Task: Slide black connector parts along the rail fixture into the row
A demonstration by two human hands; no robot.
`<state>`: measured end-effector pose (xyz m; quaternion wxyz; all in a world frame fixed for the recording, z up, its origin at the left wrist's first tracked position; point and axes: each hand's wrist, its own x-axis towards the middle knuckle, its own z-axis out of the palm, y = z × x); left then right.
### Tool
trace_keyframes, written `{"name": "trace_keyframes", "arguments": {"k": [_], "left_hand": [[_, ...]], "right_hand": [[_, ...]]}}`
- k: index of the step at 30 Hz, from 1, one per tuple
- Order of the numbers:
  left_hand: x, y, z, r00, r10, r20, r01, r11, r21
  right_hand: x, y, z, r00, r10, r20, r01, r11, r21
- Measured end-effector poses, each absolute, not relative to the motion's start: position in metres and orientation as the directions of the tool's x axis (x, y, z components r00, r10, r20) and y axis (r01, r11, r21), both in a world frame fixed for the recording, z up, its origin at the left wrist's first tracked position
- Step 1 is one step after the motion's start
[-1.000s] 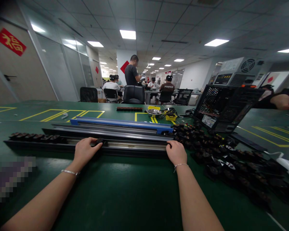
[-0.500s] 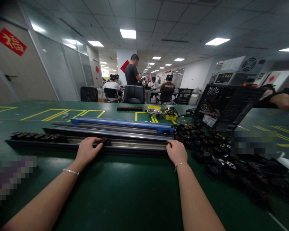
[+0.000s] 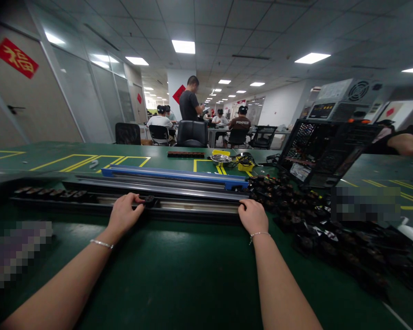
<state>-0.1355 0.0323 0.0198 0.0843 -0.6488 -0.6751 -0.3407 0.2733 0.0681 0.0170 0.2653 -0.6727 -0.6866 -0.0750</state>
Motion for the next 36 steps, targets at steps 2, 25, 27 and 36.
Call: {"name": "trace_keyframes", "arguments": {"k": [2,25,27,36], "left_hand": [[-0.135,0.032,0.021,-0.125,0.824,0.552,0.937,-0.084,0.338],[-0.127,0.025,0.028,0.063,0.889,0.454,0.902,-0.246,0.356],[-0.126,0.025,0.029,0.077,0.896,0.437,0.897,-0.253,0.362],[-0.122,0.023,0.034,0.093,0.898,0.431,0.921,-0.242,0.304]], "right_hand": [[0.273,0.068,0.017,0.049,0.885,0.462,0.964,0.080,-0.255],[0.272,0.066,0.018,0.035,0.875,0.484,0.966,0.094,-0.240],[0.272,0.066,0.019,0.036,0.874,0.485,0.967,0.093,-0.239],[0.273,0.067,0.017,0.023,0.877,0.480,0.964,0.108,-0.244]]}}
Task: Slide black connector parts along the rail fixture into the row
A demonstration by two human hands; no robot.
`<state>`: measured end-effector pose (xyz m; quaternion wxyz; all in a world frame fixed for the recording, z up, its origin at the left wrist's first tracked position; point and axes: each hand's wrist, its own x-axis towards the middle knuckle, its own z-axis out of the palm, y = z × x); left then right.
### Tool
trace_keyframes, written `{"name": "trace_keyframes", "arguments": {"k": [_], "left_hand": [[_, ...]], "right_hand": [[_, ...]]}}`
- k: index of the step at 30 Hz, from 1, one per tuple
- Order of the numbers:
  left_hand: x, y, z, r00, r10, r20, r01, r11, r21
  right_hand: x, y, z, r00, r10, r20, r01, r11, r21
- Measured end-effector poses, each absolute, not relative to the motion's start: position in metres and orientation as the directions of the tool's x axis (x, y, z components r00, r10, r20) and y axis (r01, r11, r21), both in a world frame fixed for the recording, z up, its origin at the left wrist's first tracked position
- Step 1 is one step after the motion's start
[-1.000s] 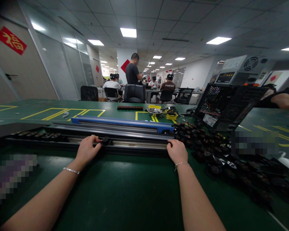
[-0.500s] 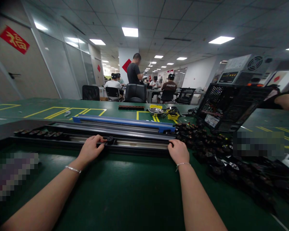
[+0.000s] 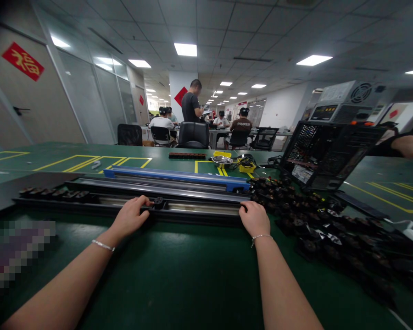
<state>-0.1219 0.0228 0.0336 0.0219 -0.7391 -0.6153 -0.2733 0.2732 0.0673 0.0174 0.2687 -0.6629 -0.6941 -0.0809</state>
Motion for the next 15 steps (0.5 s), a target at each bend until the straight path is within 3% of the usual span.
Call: {"name": "trace_keyframes", "arguments": {"k": [15], "left_hand": [[-0.1151,0.0210,0.0337,0.157,0.907,0.392,0.908,-0.288,0.303]], "right_hand": [[0.2666,0.0598,0.0245,0.074,0.910,0.408,0.976,0.017,-0.216]]}}
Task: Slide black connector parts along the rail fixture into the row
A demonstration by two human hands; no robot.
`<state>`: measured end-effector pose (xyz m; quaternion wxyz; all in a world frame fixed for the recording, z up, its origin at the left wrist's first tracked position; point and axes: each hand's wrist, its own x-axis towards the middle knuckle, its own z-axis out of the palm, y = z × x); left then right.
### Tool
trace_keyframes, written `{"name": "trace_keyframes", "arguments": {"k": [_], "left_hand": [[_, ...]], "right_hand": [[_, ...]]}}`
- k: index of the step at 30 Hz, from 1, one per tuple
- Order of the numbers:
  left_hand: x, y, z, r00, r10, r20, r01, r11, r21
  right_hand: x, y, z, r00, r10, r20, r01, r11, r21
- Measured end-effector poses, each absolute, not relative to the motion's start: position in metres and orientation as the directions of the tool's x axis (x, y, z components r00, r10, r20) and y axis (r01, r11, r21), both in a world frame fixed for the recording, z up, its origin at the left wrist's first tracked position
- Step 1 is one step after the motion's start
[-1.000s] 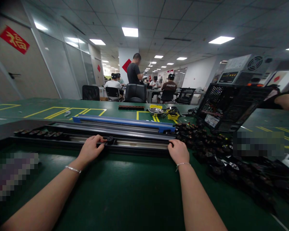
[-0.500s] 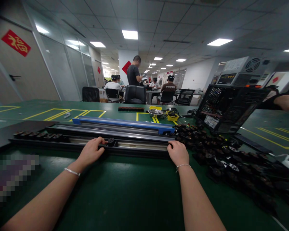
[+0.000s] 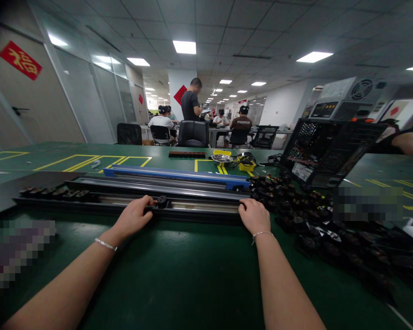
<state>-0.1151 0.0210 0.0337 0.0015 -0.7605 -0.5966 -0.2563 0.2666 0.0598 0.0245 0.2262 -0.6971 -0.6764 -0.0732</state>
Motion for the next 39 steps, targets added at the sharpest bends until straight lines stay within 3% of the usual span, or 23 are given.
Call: {"name": "trace_keyframes", "arguments": {"k": [7,13,16,31,39], "left_hand": [[-0.115,0.022,0.032,0.172,0.897,0.408,0.911,-0.302,0.280],[-0.108,0.023,0.030,0.246,0.872,0.424,0.893,-0.374,0.249],[-0.105,0.023,0.029,0.265,0.868,0.421,0.891,-0.387,0.237],[-0.096,0.022,0.025,0.299,0.858,0.417,0.889,-0.409,0.205],[-0.094,0.022,0.025,0.305,0.861,0.407,0.889,-0.411,0.204]], "right_hand": [[0.244,0.051,0.033,0.048,0.869,0.492,0.987,0.035,-0.157],[0.174,0.039,0.035,-0.331,0.797,0.505,0.881,0.453,-0.137],[0.140,0.031,0.032,-0.443,0.767,0.465,0.815,0.561,-0.149],[0.108,0.017,0.033,-0.503,0.822,0.266,0.827,0.547,-0.128],[0.106,0.020,0.030,-0.484,0.821,0.302,0.826,0.543,-0.151]]}}
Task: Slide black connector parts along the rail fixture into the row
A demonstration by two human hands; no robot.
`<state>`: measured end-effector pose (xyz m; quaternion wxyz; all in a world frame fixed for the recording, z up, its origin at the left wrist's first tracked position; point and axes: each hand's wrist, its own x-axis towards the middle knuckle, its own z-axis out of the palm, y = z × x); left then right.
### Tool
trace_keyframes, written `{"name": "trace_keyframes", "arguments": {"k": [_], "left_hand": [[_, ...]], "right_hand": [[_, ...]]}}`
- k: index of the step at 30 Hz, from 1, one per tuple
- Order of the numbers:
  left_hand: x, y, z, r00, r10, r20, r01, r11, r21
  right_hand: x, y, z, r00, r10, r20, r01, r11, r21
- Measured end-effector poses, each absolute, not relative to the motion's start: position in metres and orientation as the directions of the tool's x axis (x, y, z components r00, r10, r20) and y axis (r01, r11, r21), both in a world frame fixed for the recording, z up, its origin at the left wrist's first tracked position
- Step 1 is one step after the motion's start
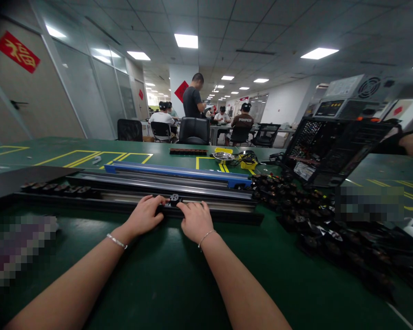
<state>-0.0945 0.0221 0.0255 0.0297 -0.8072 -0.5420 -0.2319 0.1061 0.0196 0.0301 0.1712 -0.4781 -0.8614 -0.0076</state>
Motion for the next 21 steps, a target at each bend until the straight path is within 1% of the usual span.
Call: {"name": "trace_keyframes", "arguments": {"k": [9,14,17,21], "left_hand": [[-0.096,0.021,0.024,0.316,0.856,0.410,0.881,-0.424,0.207],[-0.096,0.020,0.022,0.327,0.847,0.419,0.885,-0.430,0.178],[-0.095,0.019,0.019,0.325,0.837,0.440,0.895,-0.422,0.141],[-0.094,0.019,0.015,0.338,0.817,0.467,0.918,-0.396,0.028]], "right_hand": [[0.107,0.021,0.031,-0.487,0.823,0.292,0.831,0.540,-0.137],[0.109,0.022,0.033,-0.505,0.814,0.287,0.825,0.553,-0.117],[0.111,0.022,0.034,-0.501,0.821,0.276,0.830,0.546,-0.117],[0.115,0.021,0.035,-0.483,0.834,0.266,0.839,0.528,-0.132]]}}
